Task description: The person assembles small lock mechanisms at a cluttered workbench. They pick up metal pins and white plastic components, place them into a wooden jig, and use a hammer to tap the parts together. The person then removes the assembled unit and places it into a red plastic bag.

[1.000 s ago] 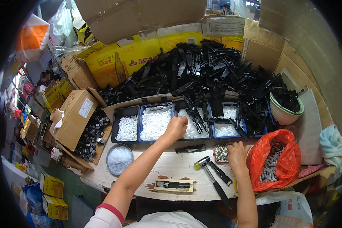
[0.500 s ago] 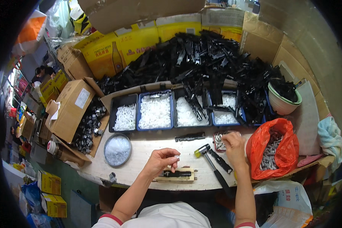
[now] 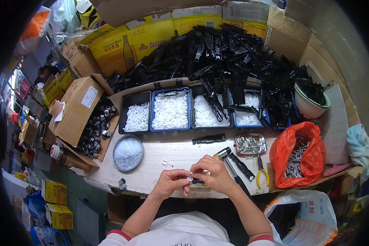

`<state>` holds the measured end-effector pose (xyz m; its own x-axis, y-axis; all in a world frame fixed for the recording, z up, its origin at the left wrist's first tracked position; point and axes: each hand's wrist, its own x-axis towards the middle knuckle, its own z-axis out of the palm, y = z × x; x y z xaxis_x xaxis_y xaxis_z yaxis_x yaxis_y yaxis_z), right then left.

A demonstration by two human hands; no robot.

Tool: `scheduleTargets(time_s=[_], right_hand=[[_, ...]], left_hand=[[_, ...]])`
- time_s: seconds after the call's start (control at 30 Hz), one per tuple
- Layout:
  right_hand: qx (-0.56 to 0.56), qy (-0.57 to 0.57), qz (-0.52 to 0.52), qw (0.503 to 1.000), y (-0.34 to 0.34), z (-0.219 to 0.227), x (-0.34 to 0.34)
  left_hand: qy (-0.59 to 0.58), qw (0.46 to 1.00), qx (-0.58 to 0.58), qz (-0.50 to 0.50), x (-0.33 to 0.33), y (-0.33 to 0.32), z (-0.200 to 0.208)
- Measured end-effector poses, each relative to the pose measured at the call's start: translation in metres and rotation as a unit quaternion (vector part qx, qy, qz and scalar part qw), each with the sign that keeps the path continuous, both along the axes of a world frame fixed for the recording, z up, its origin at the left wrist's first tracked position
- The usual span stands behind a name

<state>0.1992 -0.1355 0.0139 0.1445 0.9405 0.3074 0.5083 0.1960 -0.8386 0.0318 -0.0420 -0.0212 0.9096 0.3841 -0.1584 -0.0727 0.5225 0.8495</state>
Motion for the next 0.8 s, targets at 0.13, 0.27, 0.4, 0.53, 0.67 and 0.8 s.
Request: scheduleTargets(time_s=[0.13,0.27,0.4,0.53,0.67,0.8], right_hand=[[-0.025,-0.011,0.010,1.000,0.001,0.008,0.003],[-0.028,-0.025,0.042,0.998,0.004,0.010,0.004],[-0.033,-0.043,0.032,0.998,0.005,0.006,-0.002],[0.054,-0.163,-0.043,0.984,0.002,-0.003,-0.020],[0.086,-0.175,-0.090,0.977,-0.004,-0.009,-0.028],[0.101,-0.213,-0.105,0.966,-0.005,-0.014,-0.034]], left_hand=[[-0.001,1.000,0.006,-0.002,-0.001,0.000,0.003],[0.012,1.000,0.024,0.004,-0.002,-0.002,0.003],[0.001,0.999,0.026,0.038,-0.002,-0.005,-0.003],[-0.014,0.995,-0.010,0.099,-0.002,-0.006,-0.012],[-0.022,0.990,-0.022,0.140,-0.003,-0.005,-0.013],[0.008,0.987,0.061,0.145,-0.003,-0.007,-0.009]])
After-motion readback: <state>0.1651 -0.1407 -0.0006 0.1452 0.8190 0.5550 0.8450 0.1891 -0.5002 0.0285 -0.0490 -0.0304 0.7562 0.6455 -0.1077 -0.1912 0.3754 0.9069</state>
